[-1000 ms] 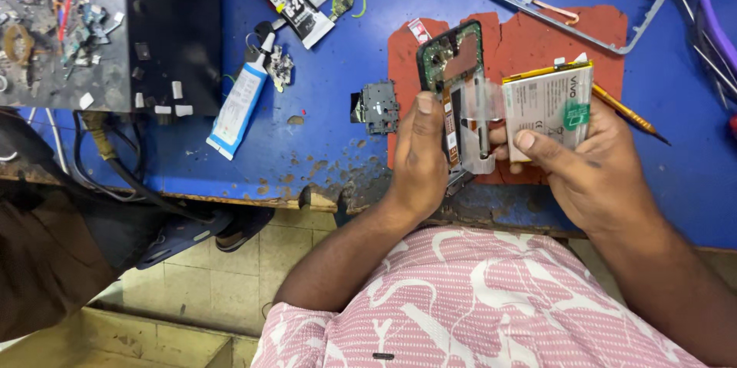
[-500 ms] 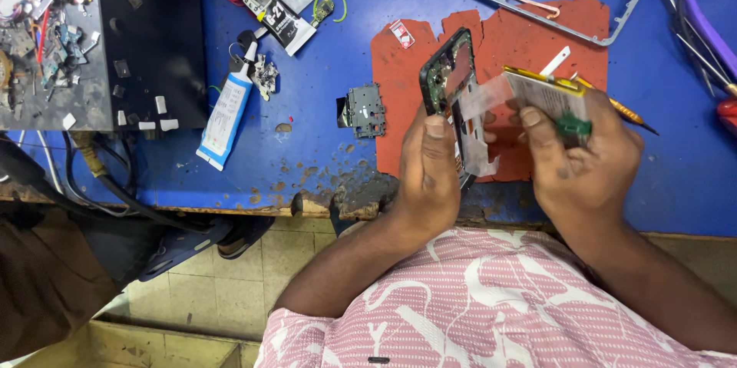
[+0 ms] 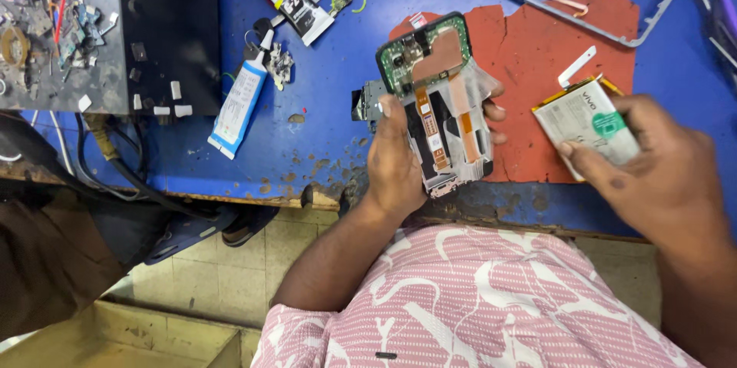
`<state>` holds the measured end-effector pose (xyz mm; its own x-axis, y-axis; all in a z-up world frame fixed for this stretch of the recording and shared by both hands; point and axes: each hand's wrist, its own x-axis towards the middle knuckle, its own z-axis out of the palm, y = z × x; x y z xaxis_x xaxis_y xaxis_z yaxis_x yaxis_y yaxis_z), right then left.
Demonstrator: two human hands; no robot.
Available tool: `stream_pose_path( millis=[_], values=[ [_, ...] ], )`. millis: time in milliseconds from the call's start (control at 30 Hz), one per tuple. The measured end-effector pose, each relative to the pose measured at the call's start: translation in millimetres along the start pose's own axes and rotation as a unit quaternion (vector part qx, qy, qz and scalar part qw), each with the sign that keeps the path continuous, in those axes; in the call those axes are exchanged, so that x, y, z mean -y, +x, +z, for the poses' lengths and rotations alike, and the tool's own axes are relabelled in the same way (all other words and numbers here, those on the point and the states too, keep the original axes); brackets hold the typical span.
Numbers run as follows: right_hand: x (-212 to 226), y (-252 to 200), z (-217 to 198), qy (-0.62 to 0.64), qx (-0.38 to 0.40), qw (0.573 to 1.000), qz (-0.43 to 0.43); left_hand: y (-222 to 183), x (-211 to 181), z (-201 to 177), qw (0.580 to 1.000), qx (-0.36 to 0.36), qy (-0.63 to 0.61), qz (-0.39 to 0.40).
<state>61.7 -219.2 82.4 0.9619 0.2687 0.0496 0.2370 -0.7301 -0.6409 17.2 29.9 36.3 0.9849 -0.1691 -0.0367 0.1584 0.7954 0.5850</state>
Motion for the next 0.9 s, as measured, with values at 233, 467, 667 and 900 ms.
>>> stream_pose_path(
  millis=[233, 467, 667, 900],
  values=[
    [32, 3, -12, -0.128, -0.087, 0.979, -0.131, -16, 30, -31, 0.999, -0.023, -0.032, -0.007],
    [49, 28, 3, 0.407, 0.053, 0.912, -0.001, -25, 66, -72, 0.679, -0.005, 0.659, 0.324],
    [53, 34, 15, 0.395, 0.078, 0.915, -0.016, -17, 38, -20, 0.979, -0.012, 0.200, 0.044],
    [41, 31, 18, 0.402, 0.070, 0.912, 0.033, 1, 7, 26, 0.939, 0.025, 0.325, 0.113]
  ],
)
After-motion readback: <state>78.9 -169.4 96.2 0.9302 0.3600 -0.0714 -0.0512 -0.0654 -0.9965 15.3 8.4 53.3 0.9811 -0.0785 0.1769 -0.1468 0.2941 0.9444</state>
